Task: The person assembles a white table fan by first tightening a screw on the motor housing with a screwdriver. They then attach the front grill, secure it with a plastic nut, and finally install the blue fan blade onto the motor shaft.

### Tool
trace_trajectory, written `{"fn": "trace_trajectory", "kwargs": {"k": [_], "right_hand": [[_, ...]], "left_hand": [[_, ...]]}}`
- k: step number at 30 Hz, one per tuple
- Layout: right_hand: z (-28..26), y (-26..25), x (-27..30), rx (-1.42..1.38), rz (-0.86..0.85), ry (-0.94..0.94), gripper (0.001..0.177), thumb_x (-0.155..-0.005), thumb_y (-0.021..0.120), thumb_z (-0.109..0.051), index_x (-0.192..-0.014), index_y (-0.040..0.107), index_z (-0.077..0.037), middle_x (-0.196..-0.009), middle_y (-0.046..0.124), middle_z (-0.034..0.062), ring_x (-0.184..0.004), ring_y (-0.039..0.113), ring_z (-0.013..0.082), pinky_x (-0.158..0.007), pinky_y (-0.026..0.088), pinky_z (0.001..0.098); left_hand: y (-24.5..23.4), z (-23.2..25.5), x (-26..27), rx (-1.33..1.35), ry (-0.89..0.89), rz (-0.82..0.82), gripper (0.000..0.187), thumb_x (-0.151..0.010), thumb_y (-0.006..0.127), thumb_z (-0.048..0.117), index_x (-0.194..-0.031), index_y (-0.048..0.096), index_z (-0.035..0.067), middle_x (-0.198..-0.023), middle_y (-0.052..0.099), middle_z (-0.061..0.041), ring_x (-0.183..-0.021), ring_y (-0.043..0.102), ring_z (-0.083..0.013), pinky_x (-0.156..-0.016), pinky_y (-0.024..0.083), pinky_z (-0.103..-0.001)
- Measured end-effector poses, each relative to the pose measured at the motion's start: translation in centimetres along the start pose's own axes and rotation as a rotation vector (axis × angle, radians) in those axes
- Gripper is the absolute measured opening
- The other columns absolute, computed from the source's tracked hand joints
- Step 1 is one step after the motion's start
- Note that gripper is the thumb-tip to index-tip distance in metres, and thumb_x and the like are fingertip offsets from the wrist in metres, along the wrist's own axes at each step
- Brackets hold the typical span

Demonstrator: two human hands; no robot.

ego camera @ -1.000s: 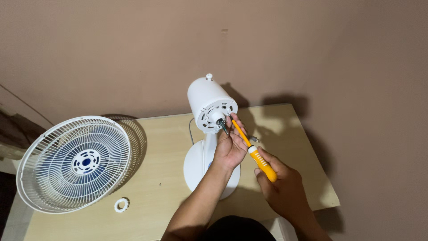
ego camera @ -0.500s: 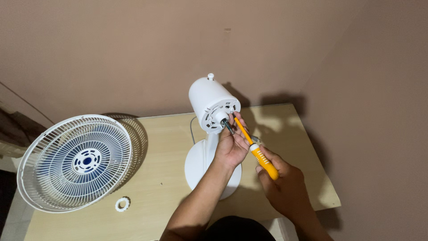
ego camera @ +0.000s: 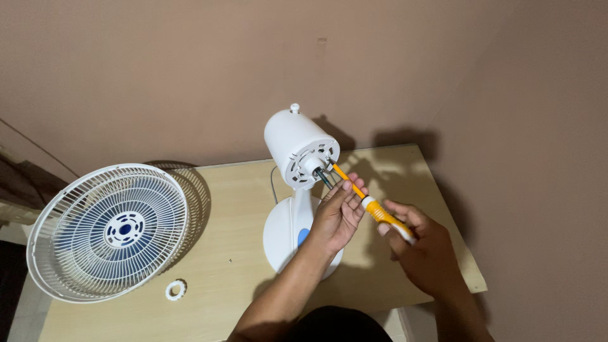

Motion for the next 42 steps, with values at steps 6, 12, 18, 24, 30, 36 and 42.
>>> {"fn": "trace_trajectory", "kwargs": {"k": [6,12,18,24,30,36,42], "right_hand": [[-4.2,-0.4,3.2,0.465,0.323,-0.627,0.060,-0.071,0.082,-0.020,-0.127,0.065,-0.005,-0.111,0.069,0.0143,-0.096,0.070,0.0274,-0.076,0.055,0.0361],[-1.1,-0.7,1.8,0.174,0.301,-0.246,0.031,-0.093,0.069,-0.026,-0.120,0.072,-0.010,-0.072,0.073,0.0102,-0.062,0.070,0.0174,-0.062,0.055,0.0311],[-2.2,-0.9,2.1,0.225,0.376,-0.402,0.035,-0.088,0.076,-0.029,-0.113,0.071,-0.005,-0.083,0.074,0.0087,-0.064,0.068,0.0144,-0.059,0.053,0.0291],[-3.5,-0.5,3.6,0.356,0.420,-0.828,0.035,-0.093,0.069,-0.028,-0.122,0.061,-0.009,-0.108,0.074,0.0148,-0.095,0.072,0.0228,-0.079,0.057,0.0316],[-0.5,-0.6,1.7,0.200,0.234,-0.242,0.036,-0.098,0.065,-0.027,-0.130,0.064,-0.011,-0.093,0.080,0.0107,-0.073,0.077,0.0143,-0.069,0.058,0.0292],[-2.4,-0.9,3.5,0.143,0.307,-0.616,0.048,-0.091,0.071,-0.028,-0.128,0.059,-0.001,-0.094,0.071,0.0121,-0.067,0.069,0.0168,-0.062,0.056,0.0279],[0.4,-1.3,1.9,0.290,0.302,-0.256,0.031,-0.101,0.061,-0.037,-0.116,0.070,-0.012,-0.067,0.073,0.0042,-0.058,0.071,0.0158,-0.058,0.053,0.0316]], "left_hand": [[-1.3,-0.7,-1.1,0.023,0.062,-0.015,0.018,-0.104,0.073,0.017,-0.115,0.060,0.010,-0.103,0.072,-0.004,-0.096,0.072,-0.0160,-0.080,0.058,-0.027],[2.0,0.1,0.6,-0.008,0.011,-0.041,0.033,-0.096,0.066,0.023,-0.123,0.063,0.006,-0.107,0.072,-0.007,-0.098,0.073,-0.0178,-0.081,0.060,-0.030],[1.0,0.0,0.4,-0.154,0.055,-0.052,0.025,-0.099,0.066,0.013,-0.124,0.062,0.007,-0.112,0.071,-0.007,-0.101,0.071,-0.0164,-0.084,0.061,-0.032],[-0.5,-0.8,-0.9,-0.111,0.107,-0.101,0.013,-0.115,0.068,0.011,-0.124,0.060,0.007,-0.113,0.068,-0.008,-0.100,0.069,-0.0187,-0.086,0.059,-0.032],[2.9,-0.1,1.4,-0.143,0.015,-0.077,0.031,-0.094,0.064,0.011,-0.125,0.063,0.009,-0.108,0.072,-0.004,-0.104,0.073,-0.0176,-0.085,0.062,-0.034],[0.4,-0.7,-0.4,-0.144,0.079,-0.080,0.015,-0.112,0.065,0.009,-0.124,0.060,0.003,-0.113,0.071,-0.011,-0.100,0.069,-0.0199,-0.086,0.060,-0.034],[4.0,-0.4,1.6,-0.114,0.011,-0.144,0.037,-0.087,0.070,0.014,-0.122,0.063,0.007,-0.113,0.074,-0.007,-0.096,0.073,-0.0171,-0.080,0.063,-0.032]]}}
Point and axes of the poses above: each hand's wrist, its own x-axis away from the middle knuckle, its own y-axis out of the palm, z = x × y, the point moved 5 cm from there along -x, towards the middle knuckle
